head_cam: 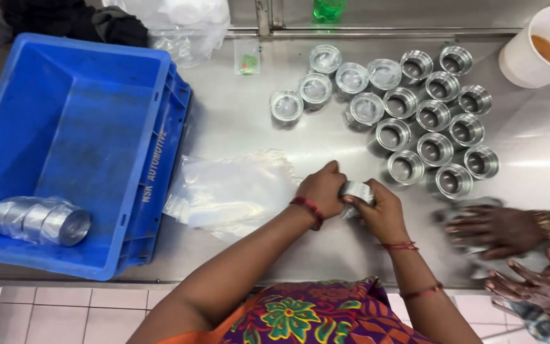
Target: Bagging metal automotive parts into plastic bags and placing them into a blue crate.
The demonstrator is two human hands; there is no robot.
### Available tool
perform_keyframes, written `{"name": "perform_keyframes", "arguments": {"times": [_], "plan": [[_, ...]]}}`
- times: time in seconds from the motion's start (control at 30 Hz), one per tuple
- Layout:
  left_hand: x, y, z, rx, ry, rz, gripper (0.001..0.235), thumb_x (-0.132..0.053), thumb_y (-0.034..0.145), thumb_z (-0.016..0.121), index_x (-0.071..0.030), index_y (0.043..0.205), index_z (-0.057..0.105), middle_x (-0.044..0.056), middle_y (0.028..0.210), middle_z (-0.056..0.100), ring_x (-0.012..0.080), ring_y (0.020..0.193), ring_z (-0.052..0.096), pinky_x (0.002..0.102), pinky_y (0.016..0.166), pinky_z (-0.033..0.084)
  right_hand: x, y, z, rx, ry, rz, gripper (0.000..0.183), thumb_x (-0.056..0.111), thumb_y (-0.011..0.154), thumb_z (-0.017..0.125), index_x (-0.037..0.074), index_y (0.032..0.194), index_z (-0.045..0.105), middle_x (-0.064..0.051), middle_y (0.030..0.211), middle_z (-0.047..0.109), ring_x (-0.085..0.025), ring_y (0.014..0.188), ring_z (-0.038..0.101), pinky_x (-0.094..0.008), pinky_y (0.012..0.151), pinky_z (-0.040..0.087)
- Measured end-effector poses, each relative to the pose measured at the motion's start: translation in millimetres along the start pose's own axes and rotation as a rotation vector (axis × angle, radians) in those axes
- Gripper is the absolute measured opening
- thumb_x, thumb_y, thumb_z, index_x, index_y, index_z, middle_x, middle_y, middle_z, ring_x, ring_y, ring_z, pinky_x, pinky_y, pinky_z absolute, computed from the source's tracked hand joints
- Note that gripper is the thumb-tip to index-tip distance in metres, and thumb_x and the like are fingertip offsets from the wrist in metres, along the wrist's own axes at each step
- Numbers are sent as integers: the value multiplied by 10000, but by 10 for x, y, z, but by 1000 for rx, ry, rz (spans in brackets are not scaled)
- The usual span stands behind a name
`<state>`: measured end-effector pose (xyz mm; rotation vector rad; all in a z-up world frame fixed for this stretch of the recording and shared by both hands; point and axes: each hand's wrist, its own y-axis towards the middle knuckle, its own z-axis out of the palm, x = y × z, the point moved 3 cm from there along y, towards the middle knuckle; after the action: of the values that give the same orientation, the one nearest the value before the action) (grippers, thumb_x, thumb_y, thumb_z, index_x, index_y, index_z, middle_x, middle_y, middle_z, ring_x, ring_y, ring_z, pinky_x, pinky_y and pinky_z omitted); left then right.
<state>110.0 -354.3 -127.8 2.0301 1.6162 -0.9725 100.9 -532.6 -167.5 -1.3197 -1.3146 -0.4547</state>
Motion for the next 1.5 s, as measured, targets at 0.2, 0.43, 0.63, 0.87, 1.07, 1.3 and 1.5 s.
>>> {"name": "perform_keyframes", "arguments": {"times": [0.2, 0.43, 0.63, 0.87, 1.07, 1.3, 1.5], "plan": [[734, -575, -359, -479, 125, 9, 245, -62, 837, 712, -72, 1078, 754, 136, 1114, 659, 322, 989, 651, 418, 866, 555, 305, -99, 137, -672, -733, -345, 306, 194, 780, 823, 63, 1022, 688, -148, 1191, 686, -353, 988, 667, -458, 803, 539], [844, -509, -254, -308, 42, 87, 80, -154, 790, 817, -120, 850, 777, 22, 966, 674, 267, 928, 658, 391, 816, 552, 474, 265, -493, -542, -1122, -307, 693, 355, 694, 852, 115, 1318, 672, -220, 1314, 511, -415, 1229, 476, -583, 963, 418], [243, -555, 77, -150, -102, 193, 118, -166, 776, 818, -126, 876, 772, 22, 967, 664, 253, 951, 648, 391, 831, 548, 498, -165, -667, -523, -1028, -193, 695, 433, 582, 940, 224, 1207, 717, -109, 1298, 526, -388, 1170, 491, -556, 919, 438], [217, -393, 62, -83, -28, 7, 89, -229, 838, 815, -144, 835, 791, 2, 950, 713, 250, 956, 641, 399, 828, 547, 253, -669, -375, -257, -592, -389, 796, 246, 581, 911, 121, 1318, 639, -131, 1242, 609, -341, 1139, 606, -458, 961, 510], [521, -356, 131, -6, -615, 3, 92, -158, 844, 798, -166, 934, 780, -32, 1118, 774, 224, 1232, 617, 403, 1042, 504, -59, -141, -384, 140, -9, 76, 758, 185, 763, 858, 29, 1386, 455, -247, 1144, 679, -245, 991, 706, -368, 827, 584], [-172, -438, -571, -133, -584, 413, 54, -112, 919, 771, -144, 932, 730, -1, 1183, 789, 253, 1459, 514, 497, 1189, 398, 206, -161, -91, 284, 257, -67, 754, 80, 763, 835, 46, 1381, 405, -174, 1078, 653, -210, 851, 655, -370, 759, 589], [-83, -525, -709, -160, -535, 351, 135, -114, 887, 805, -133, 1016, 771, 25, 979, 752, 149, 988, 690, 375, 914, 527, 369, -95, 379, -275, -329, -871, 543, 153, 730, 837, -3, 1175, 568, -224, 1108, 626, -356, 993, 641, -414, 859, 540]]}}
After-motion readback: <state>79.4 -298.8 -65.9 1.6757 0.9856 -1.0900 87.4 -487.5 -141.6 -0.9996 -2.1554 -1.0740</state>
